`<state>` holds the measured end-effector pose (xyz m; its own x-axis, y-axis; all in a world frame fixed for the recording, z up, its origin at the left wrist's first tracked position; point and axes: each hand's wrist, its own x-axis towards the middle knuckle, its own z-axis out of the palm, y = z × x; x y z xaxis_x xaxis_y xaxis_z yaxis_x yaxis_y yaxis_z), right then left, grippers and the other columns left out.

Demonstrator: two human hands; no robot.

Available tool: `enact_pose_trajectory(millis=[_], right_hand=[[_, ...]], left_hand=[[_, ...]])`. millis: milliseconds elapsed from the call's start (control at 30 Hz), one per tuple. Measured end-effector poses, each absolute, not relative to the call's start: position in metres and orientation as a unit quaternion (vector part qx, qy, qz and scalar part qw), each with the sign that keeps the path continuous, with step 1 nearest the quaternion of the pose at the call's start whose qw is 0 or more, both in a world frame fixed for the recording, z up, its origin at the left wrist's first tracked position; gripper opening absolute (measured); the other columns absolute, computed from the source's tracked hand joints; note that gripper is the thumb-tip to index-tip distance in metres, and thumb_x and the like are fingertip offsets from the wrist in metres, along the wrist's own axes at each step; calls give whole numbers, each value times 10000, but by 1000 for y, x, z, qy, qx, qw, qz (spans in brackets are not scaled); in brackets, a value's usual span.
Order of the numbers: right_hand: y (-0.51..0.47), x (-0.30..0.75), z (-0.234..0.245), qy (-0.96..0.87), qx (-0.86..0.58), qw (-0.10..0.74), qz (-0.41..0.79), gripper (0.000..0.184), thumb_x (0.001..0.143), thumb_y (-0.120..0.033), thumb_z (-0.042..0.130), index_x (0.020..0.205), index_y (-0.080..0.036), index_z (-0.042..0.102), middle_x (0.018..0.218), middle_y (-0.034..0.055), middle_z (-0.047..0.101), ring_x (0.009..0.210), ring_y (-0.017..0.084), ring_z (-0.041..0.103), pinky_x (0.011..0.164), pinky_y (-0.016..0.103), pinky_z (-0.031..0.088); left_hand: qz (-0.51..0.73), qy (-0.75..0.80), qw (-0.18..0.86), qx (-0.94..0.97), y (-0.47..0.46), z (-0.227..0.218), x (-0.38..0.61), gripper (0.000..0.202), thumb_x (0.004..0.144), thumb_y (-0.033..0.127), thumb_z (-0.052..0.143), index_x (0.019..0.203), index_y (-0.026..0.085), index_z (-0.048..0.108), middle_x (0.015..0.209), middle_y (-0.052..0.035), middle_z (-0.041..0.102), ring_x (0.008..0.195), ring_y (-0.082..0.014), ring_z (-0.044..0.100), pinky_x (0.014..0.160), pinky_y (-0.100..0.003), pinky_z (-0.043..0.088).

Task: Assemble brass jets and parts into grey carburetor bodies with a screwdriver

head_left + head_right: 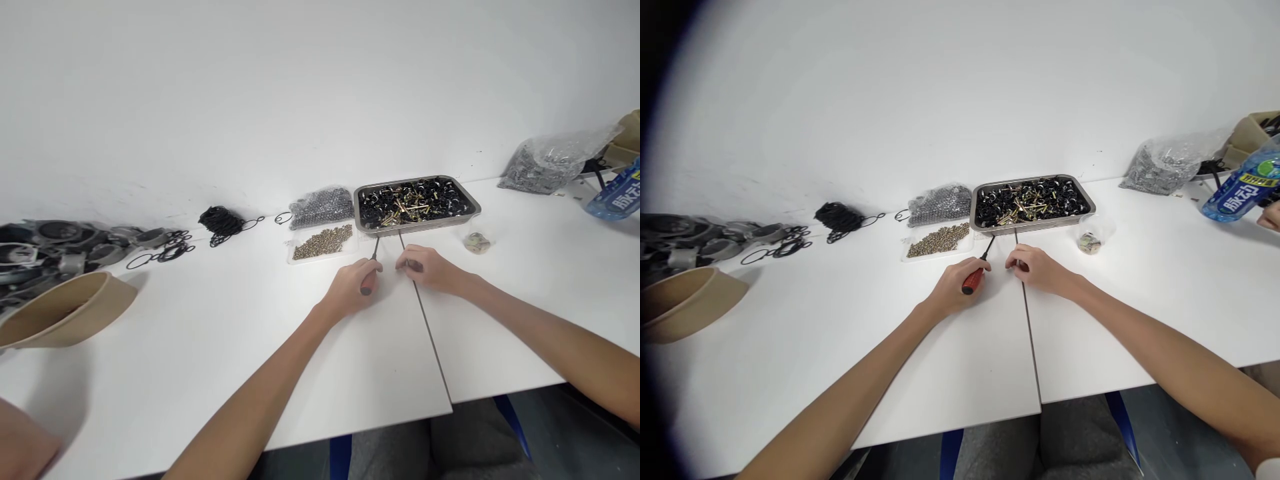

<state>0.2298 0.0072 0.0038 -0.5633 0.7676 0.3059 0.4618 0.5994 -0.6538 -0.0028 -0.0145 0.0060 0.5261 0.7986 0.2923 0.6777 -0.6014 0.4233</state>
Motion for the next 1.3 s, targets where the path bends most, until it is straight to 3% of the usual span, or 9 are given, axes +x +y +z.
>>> enact_pose_trajectory(millis=[1300], right_hand=[[7, 230, 1, -847, -357, 301, 254, 227, 775, -44, 471, 856, -170, 642, 876, 29, 606, 610, 80, 480, 614, 243, 407]], left_hand=[[247, 421, 125, 864, -14, 4, -3, 284, 724, 115, 505, 988, 193, 573, 878, -48, 663, 716, -153, 608, 675, -273, 474]])
